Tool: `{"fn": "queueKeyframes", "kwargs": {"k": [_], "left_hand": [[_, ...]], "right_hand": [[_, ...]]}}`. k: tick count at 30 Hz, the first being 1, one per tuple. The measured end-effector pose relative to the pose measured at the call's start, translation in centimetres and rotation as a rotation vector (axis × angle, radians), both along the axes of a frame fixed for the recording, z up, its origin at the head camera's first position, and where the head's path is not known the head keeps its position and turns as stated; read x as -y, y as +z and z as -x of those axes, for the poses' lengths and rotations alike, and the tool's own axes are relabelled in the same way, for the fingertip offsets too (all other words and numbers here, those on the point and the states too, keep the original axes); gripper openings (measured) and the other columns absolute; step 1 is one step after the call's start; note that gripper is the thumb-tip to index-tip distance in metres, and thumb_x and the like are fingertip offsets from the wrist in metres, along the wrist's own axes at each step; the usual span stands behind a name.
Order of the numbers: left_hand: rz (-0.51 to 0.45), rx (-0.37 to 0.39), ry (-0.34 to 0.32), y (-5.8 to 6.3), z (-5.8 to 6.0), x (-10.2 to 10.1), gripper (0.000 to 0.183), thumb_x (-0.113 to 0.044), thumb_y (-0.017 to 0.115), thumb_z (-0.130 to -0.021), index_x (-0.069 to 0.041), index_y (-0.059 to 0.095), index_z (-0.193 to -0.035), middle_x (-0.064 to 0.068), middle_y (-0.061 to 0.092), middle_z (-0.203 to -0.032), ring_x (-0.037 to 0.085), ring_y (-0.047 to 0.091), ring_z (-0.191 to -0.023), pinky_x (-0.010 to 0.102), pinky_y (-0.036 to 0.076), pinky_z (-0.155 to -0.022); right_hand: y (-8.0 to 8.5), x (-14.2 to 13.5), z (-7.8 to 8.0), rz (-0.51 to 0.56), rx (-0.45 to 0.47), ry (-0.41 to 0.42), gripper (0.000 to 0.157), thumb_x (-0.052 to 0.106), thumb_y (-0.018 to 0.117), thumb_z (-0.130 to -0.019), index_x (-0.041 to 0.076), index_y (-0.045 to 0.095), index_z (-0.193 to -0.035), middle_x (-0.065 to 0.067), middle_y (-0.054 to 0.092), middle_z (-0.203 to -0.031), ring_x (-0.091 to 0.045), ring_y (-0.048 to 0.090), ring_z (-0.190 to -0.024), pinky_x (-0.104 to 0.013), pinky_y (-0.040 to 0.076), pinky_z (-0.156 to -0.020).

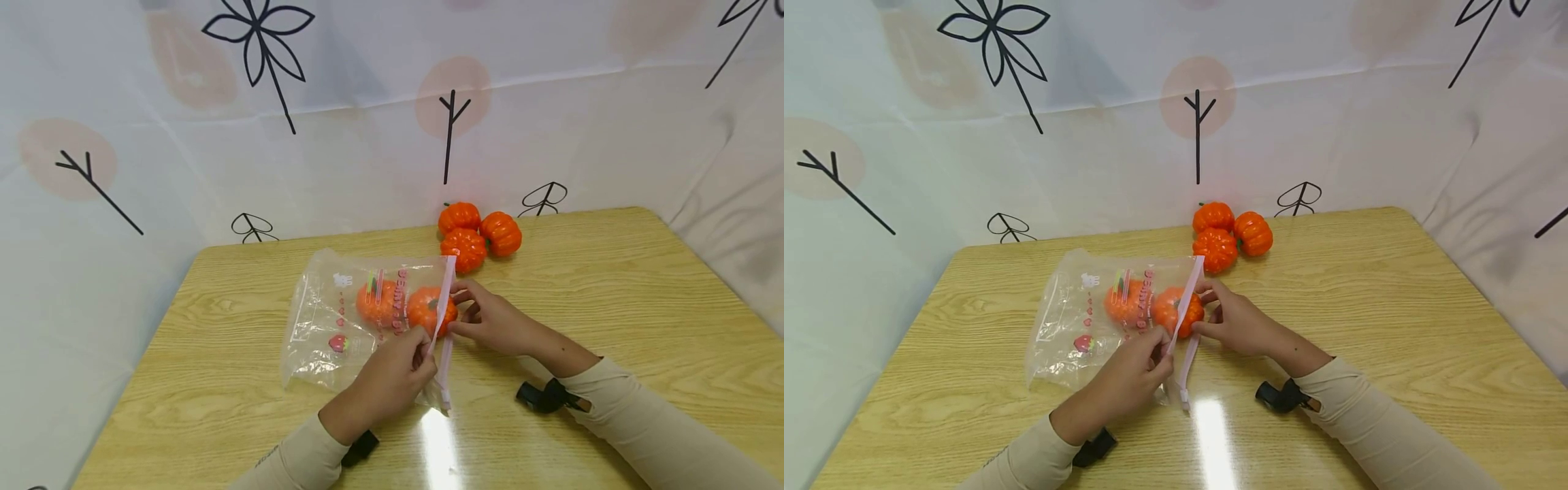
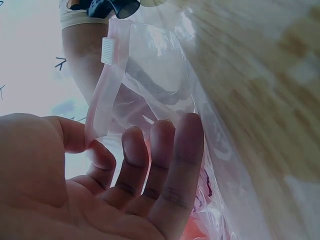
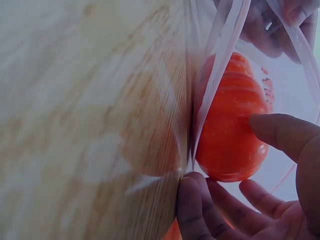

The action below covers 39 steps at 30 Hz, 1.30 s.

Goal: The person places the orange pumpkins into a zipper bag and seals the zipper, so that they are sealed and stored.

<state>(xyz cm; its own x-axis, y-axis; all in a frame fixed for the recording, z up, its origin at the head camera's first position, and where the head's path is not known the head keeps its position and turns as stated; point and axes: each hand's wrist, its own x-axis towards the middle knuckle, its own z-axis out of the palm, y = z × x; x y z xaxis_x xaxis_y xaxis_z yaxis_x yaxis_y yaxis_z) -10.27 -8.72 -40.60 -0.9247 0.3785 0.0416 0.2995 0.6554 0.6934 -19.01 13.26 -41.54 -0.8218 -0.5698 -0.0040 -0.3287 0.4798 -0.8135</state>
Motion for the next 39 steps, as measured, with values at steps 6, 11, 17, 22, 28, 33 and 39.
{"fn": "queueKeyframes", "kwargs": {"k": [6,11,17,22,28,33,39], "left_hand": [[0.018,-0.005,0.019,-0.09,0.09,0.04,0.011,-0.014,0.056,-0.09,-0.02,0.049,-0.086,-0.009,0.043,-0.07,0.003,0.042,-0.062,0.018,0.033,-0.052],[0.009,0.01,0.024,-0.07,0.09,0.02,0.01,-0.013,0.056,-0.09,-0.019,0.049,-0.086,-0.008,0.044,-0.071,0.003,0.043,-0.063,0.018,0.034,-0.052],[-0.004,0.022,0.029,0.05,0.08,0.03,0.01,-0.013,0.056,-0.091,-0.019,0.049,-0.087,-0.007,0.044,-0.072,0.003,0.043,-0.063,0.018,0.035,-0.052],[-0.009,0.024,0.038,0.05,0.13,0.05,0.01,-0.014,0.056,-0.091,-0.019,0.049,-0.086,-0.008,0.044,-0.07,0.003,0.044,-0.062,0.018,0.035,-0.051],[-0.003,0.01,0.052,0.04,0.17,0.11,0.011,-0.014,0.057,-0.09,-0.019,0.049,-0.084,-0.008,0.044,-0.069,0.003,0.043,-0.062,0.018,0.034,-0.052],[-0.027,0.008,0.057,-0.17,0.28,0.14,0.01,-0.014,0.056,-0.091,-0.018,0.05,-0.084,-0.008,0.045,-0.069,0.003,0.043,-0.062,0.018,0.034,-0.052],[-0.051,0.004,0.07,-0.4,0.37,0.12,0.011,-0.013,0.056,-0.091,-0.017,0.05,-0.083,-0.007,0.045,-0.069,0.004,0.044,-0.063,0.018,0.035,-0.053]], "right_hand": [[0.02,0.03,0.07,-0.001,-0.002,0.001,0.051,0.018,0.073,-0.091,0.008,0.044,-0.133,-0.019,0.062,-0.13,-0.019,0.062,-0.089,-0.027,0.055,-0.073],[0.04,0.09,0.09,-0.013,0.0,0.022,0.052,0.017,0.071,-0.092,0.01,0.045,-0.137,-0.017,0.062,-0.129,-0.019,0.062,-0.092,-0.028,0.055,-0.077],[0.03,0.13,0.08,-0.023,-0.006,0.036,0.054,0.017,0.069,-0.093,0.01,0.044,-0.14,-0.017,0.063,-0.128,-0.02,0.061,-0.092,-0.027,0.054,-0.074],[0.01,0.15,0.11,-0.021,-0.019,0.057,0.055,0.018,0.068,-0.094,0.01,0.044,-0.143,-0.015,0.063,-0.127,-0.019,0.061,-0.092,-0.026,0.054,-0.073],[-0.07,0.14,0.13,-0.023,-0.014,0.08,0.058,0.02,0.067,-0.096,0.008,0.042,-0.147,-0.015,0.061,-0.13,-0.02,0.06,-0.094,-0.027,0.053,-0.074],[-0.03,0.18,0.02,-0.029,-0.025,0.049,0.059,0.018,0.066,-0.096,0.007,0.041,-0.148,-0.016,0.06,-0.133,-0.021,0.062,-0.098,-0.028,0.055,-0.077],[0.21,-0.02,0.0,-0.032,-0.075,-0.024,0.053,0.017,0.066,-0.096,0.009,0.047,-0.145,-0.015,0.06,-0.135,-0.022,0.065,-0.102,-0.032,0.055,-0.082]]}}
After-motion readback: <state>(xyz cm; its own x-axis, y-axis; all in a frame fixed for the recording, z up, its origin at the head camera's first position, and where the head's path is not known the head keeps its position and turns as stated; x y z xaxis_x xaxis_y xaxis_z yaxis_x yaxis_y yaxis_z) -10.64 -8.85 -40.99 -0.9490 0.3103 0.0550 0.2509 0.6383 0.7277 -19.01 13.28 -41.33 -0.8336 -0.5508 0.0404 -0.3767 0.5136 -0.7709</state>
